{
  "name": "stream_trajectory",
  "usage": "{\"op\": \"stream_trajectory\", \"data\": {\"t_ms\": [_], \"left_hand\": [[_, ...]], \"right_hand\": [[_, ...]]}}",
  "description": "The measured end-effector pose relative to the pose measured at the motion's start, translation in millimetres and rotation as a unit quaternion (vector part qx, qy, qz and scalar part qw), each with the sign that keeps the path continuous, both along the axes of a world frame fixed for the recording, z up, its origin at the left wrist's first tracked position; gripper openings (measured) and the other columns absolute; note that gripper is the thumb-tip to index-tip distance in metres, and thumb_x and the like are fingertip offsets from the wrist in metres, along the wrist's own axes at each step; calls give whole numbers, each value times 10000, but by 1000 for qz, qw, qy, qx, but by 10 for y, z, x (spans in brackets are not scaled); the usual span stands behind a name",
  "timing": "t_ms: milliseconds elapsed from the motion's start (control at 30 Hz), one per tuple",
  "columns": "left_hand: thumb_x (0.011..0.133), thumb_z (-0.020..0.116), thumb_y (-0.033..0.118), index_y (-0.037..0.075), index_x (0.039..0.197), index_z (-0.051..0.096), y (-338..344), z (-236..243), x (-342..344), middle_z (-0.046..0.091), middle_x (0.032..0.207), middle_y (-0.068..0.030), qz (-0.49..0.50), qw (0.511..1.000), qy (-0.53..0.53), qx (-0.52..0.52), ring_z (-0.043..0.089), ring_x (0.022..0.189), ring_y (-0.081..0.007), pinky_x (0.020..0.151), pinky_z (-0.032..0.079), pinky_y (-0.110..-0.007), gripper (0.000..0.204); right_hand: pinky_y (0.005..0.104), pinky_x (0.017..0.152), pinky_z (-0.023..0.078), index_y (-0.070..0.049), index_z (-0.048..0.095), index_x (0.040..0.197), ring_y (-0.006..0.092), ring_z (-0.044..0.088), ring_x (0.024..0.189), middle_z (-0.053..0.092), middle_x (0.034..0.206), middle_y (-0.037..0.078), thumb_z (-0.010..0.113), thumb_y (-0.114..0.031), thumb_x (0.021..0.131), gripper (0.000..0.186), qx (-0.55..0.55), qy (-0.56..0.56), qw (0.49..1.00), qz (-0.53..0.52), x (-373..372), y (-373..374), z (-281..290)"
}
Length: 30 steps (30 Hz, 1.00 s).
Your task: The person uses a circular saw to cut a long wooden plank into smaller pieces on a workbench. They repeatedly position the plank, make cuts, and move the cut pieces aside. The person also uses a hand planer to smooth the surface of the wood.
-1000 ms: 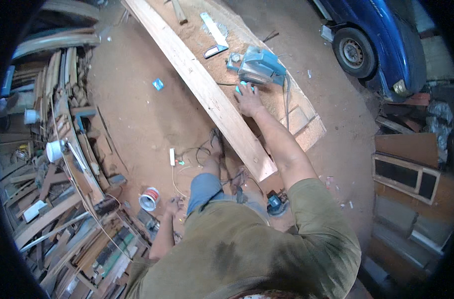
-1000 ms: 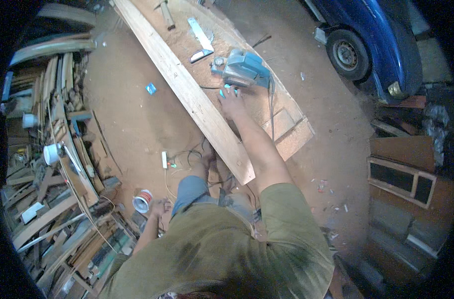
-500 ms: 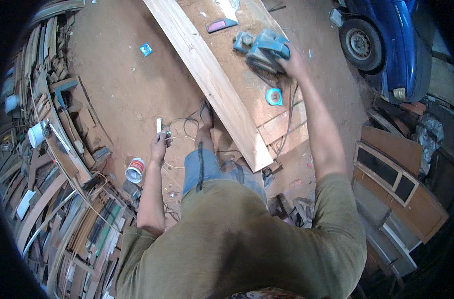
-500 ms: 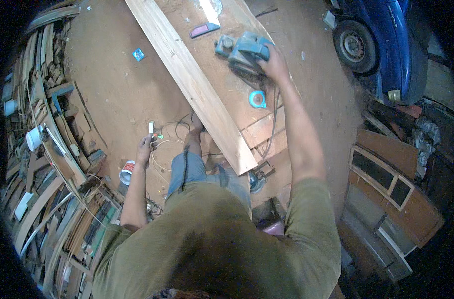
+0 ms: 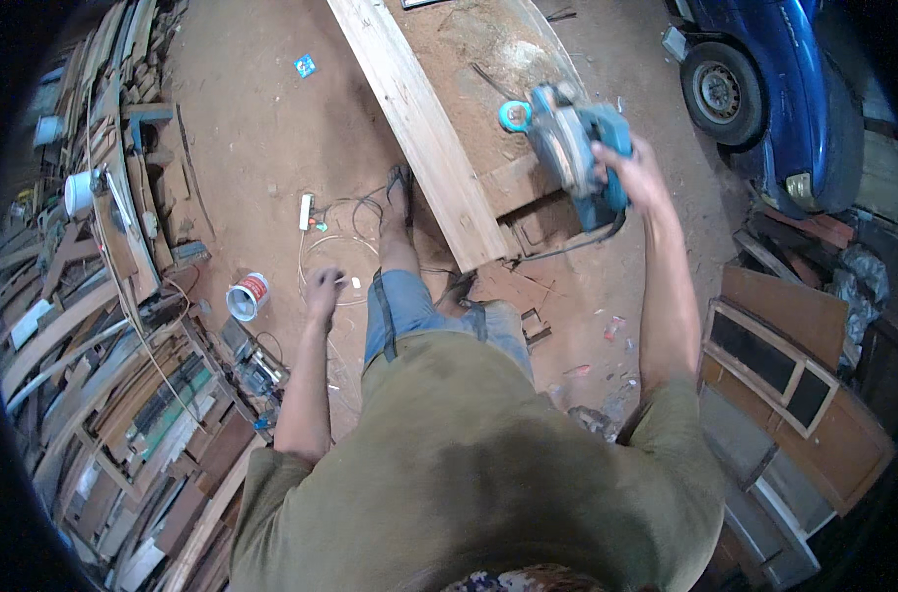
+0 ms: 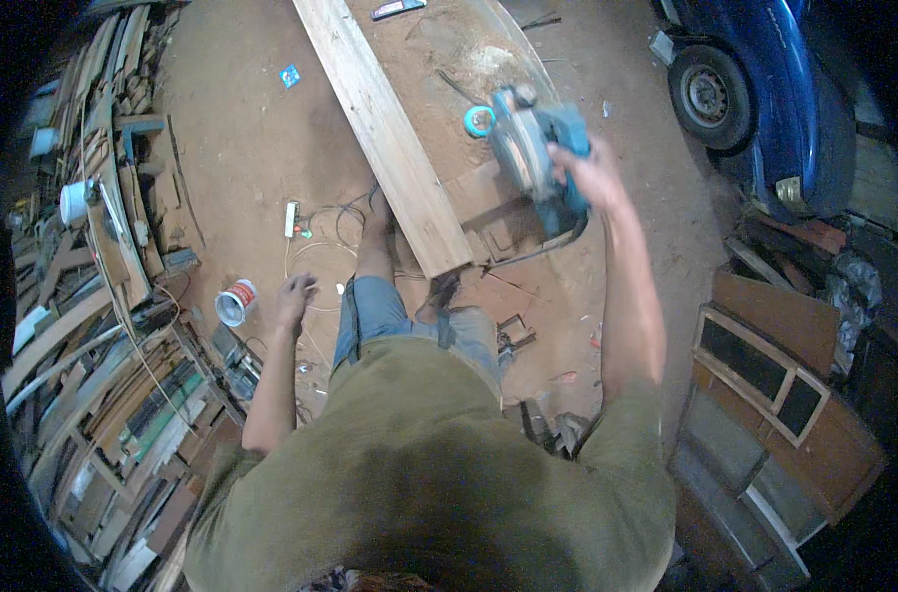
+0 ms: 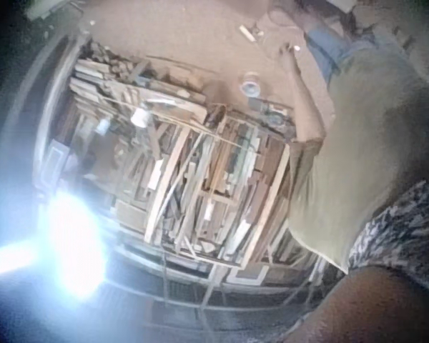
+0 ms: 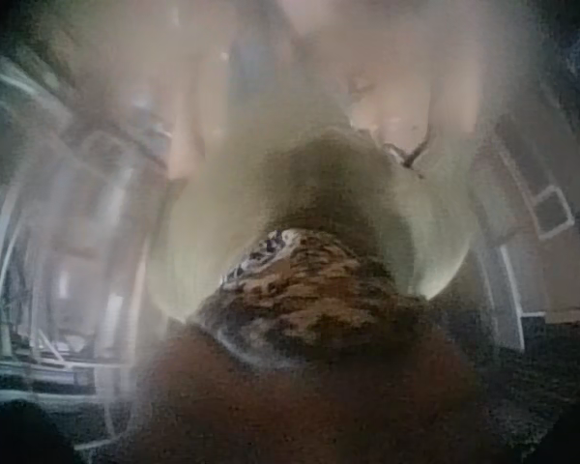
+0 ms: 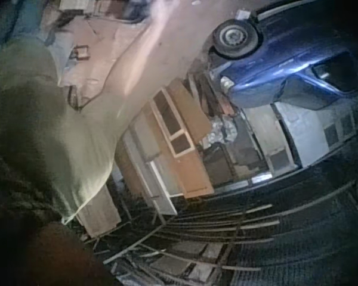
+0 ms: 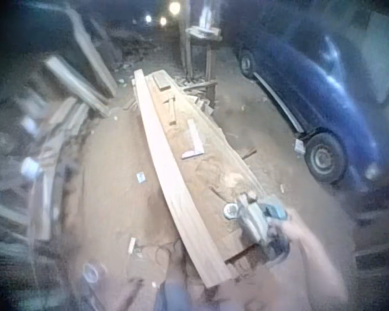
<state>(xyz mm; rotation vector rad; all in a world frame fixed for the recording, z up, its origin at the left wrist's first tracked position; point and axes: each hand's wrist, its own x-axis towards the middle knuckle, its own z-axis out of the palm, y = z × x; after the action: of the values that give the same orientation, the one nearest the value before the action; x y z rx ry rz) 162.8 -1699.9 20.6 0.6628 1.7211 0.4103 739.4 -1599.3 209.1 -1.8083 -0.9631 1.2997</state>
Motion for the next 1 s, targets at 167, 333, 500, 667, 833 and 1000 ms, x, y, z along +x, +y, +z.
{"op": "stream_trajectory", "data": {"t_ms": [167,333,500,667,833,1000], "left_hand": [[1028,576,378,42,1191,651,-147,113,1377,695,1087,-59,-100,983,-151,-26,629,908,-137,775,508,-290,381],[1022,594,410,-1,1105,683,-107,120,1966,707,1013,-64,-91,981,-174,3,652,849,-142,716,516,-296,428],[1002,609,415,15,1127,671,-65,-235,1543,699,1004,-62,-111,983,-144,-4,637,828,-141,724,514,-292,424],[1006,586,368,34,1131,668,-112,-488,822,693,1011,-60,-118,990,-58,-46,649,828,-150,681,491,-270,366],[993,597,361,27,1100,674,-165,-709,149,696,1006,-76,-71,995,-1,-74,654,800,-169,680,509,-301,358],[988,599,363,36,1143,681,-302,-944,-377,712,1008,-77,-22,994,14,-108,668,822,-173,686,513,-316,371]], "right_hand": [[262,504,437,-82,626,927,87,529,547,577,696,-17,629,-453,989,377,-84,2,985,-149,-387,-1314,175],[239,494,448,-75,596,1022,79,524,538,553,706,-6,535,-433,1043,363,-6,112,975,-192,-747,-2292,-26],[236,505,447,-49,580,1047,69,525,566,550,731,-7,530,-410,1047,364,26,86,982,-164,-1270,-2490,44],[257,526,452,-31,586,1050,81,543,573,570,714,1,538,-367,1038,340,23,69,993,-88,-1667,-2318,-255],[269,538,445,-30,600,1018,84,547,583,581,698,4,554,-362,1024,335,38,53,996,-61,-1923,-1800,-581],[249,514,443,-44,580,1019,81,536,552,579,698,7,530,-392,1047,353,82,18,996,-9,-2102,-810,-839]]}}
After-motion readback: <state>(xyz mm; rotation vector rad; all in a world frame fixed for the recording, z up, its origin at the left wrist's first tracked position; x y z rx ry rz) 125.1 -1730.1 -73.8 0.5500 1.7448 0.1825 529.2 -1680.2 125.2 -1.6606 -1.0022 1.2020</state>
